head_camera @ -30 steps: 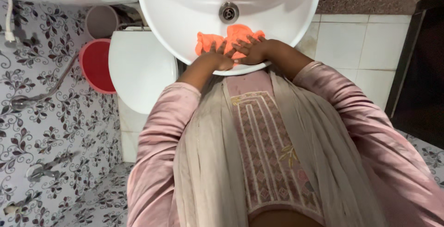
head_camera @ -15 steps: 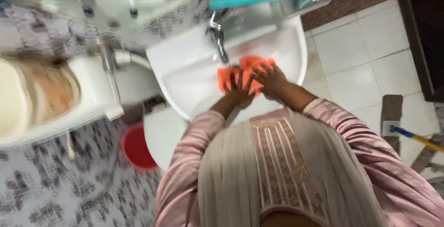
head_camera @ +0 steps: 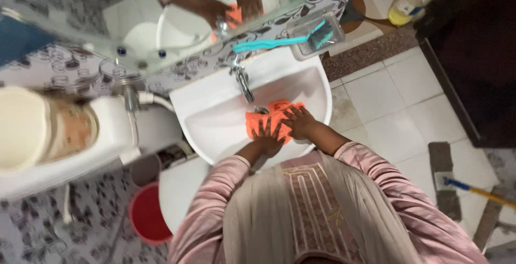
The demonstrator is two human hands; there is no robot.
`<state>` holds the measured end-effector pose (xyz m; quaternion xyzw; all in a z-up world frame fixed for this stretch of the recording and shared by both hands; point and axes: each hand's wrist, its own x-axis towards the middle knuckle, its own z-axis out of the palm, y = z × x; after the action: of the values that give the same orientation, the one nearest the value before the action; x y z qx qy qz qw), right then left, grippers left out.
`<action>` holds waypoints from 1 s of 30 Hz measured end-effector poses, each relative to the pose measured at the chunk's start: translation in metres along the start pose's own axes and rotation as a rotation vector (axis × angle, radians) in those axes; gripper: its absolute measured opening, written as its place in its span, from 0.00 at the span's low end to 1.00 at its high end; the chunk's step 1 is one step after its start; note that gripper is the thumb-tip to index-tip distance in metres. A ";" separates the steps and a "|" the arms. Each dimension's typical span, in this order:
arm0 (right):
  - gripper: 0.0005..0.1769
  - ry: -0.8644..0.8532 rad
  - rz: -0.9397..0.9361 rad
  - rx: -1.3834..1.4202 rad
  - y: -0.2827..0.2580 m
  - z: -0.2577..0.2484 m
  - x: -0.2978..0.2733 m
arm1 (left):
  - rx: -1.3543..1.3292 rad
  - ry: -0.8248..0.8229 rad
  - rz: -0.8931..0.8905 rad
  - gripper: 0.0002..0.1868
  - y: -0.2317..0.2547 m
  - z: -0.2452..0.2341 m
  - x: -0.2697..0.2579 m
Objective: The person scrubs the inside of a white bathroom sink with an orange cloth, repeatedly rinsing and wringing the cloth under running water. They wipe the basin, faucet, and drain area, then rinse the cloth again before continuing to wipe the sink surfaces.
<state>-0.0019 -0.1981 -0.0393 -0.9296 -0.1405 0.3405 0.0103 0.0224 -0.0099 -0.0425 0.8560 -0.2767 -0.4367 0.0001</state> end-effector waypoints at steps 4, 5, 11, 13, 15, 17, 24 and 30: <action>0.41 -0.022 -0.162 0.089 -0.007 -0.001 -0.017 | 0.019 -0.186 -0.027 0.41 0.002 0.001 -0.037; 0.41 -0.029 -0.210 0.115 -0.009 -0.002 -0.022 | 0.029 -0.232 -0.031 0.41 0.003 0.001 -0.045; 0.37 -0.215 -0.426 0.459 -0.006 -0.023 -0.032 | -0.290 -0.268 -0.102 0.41 0.013 0.009 -0.094; 0.35 -0.242 -0.497 0.477 -0.006 -0.025 -0.031 | -0.290 -0.214 -0.073 0.40 0.016 0.011 -0.102; 0.33 -0.257 -0.552 0.465 -0.007 -0.025 -0.028 | -0.282 -0.158 -0.072 0.39 0.018 0.016 -0.109; 0.33 -0.248 -0.586 0.425 -0.010 -0.023 -0.025 | -0.256 -0.098 -0.091 0.37 0.025 0.017 -0.113; 0.26 -0.264 -0.578 0.541 -0.003 -0.008 -0.022 | -0.232 -0.005 0.038 0.34 0.028 0.025 -0.126; 0.22 0.120 -0.212 0.190 -0.006 -0.027 -0.073 | -0.391 -0.029 0.227 0.37 0.031 0.043 -0.057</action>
<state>-0.0399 -0.2098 0.0279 -0.9231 -0.2041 0.2930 0.1427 -0.0507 0.0007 -0.0189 0.7967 -0.2814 -0.4912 0.2114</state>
